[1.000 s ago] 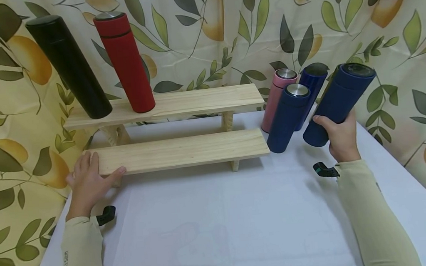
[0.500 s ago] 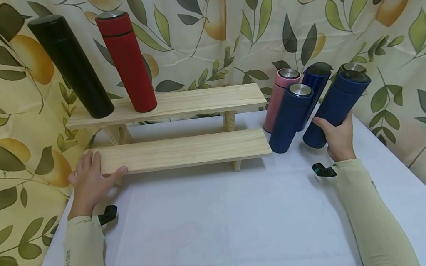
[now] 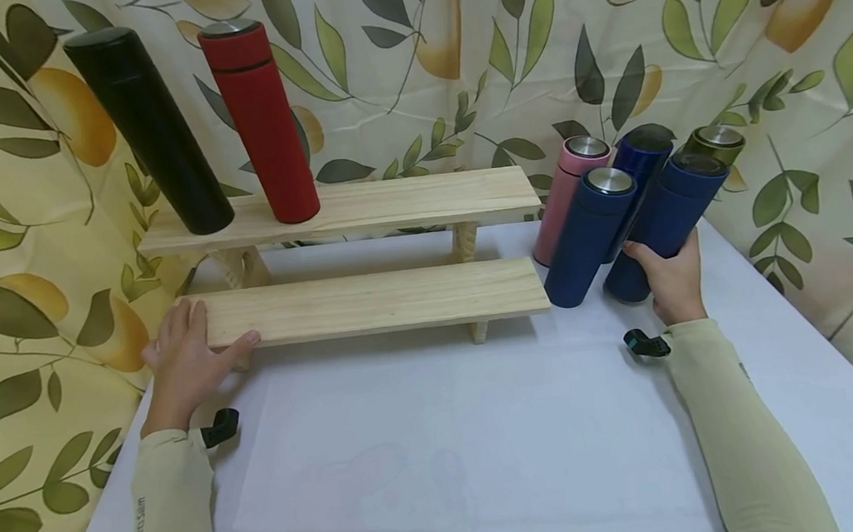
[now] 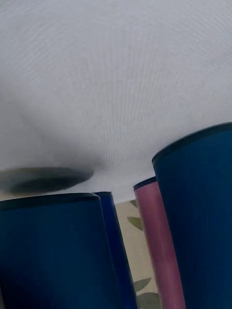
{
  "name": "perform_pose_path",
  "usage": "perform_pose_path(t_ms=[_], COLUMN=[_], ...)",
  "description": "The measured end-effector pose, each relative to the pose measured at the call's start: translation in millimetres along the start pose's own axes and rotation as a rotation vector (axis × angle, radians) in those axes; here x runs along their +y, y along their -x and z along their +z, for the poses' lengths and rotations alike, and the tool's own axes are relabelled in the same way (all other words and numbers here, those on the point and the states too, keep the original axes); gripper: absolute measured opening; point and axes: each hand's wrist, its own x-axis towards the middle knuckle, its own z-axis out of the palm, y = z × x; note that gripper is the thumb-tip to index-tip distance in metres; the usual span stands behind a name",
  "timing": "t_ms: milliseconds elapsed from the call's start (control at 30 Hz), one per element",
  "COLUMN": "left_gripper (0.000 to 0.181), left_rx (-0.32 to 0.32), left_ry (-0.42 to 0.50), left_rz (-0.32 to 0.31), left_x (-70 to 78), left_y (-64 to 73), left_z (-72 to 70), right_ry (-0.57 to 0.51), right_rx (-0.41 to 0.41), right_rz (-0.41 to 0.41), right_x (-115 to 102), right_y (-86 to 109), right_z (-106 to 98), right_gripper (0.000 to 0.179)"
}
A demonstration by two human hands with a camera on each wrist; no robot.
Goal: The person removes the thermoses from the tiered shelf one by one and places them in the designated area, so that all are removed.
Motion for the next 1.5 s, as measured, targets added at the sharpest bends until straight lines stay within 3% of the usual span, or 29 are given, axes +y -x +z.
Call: perform_pose_path(t_ms=[467,867,1300,1400,1500], left_gripper=[0.118,0.117,0.119,0.119,0.119], left_rx=[0.002,0.01,0.004,0.005,0.009], left_ry=[0.004,0.008,0.003,0.002,-0.001], left_rz=[-0.002,0.011,0.019,0.022,0.018], left_x=[-1.0,-1.2,-0.7,-1.0,-1.9], left_y=[-0.5,-0.1,-1.3,-2.0,-1.5], left_z=[-0.1,-1.0,0.7,0.7,0.8], right_ry=[0.01,-0.019,-0.048,-0.127,-0.194], right_rx=[-0.022,-0.005,-0.056,-0.056,-0.063], right_rz=[0.032,0.007,0.156,0.095,-0.025], right_x=[7.2,14.0,7.9,-0.1,-12.3], right_y=[2.8,8.2,20.3,26.3,29.9], right_z=[3.1,8.0,-4.0,-8.6,-8.2], right_gripper=[0.094,0.093,0.099,0.097,0.09])
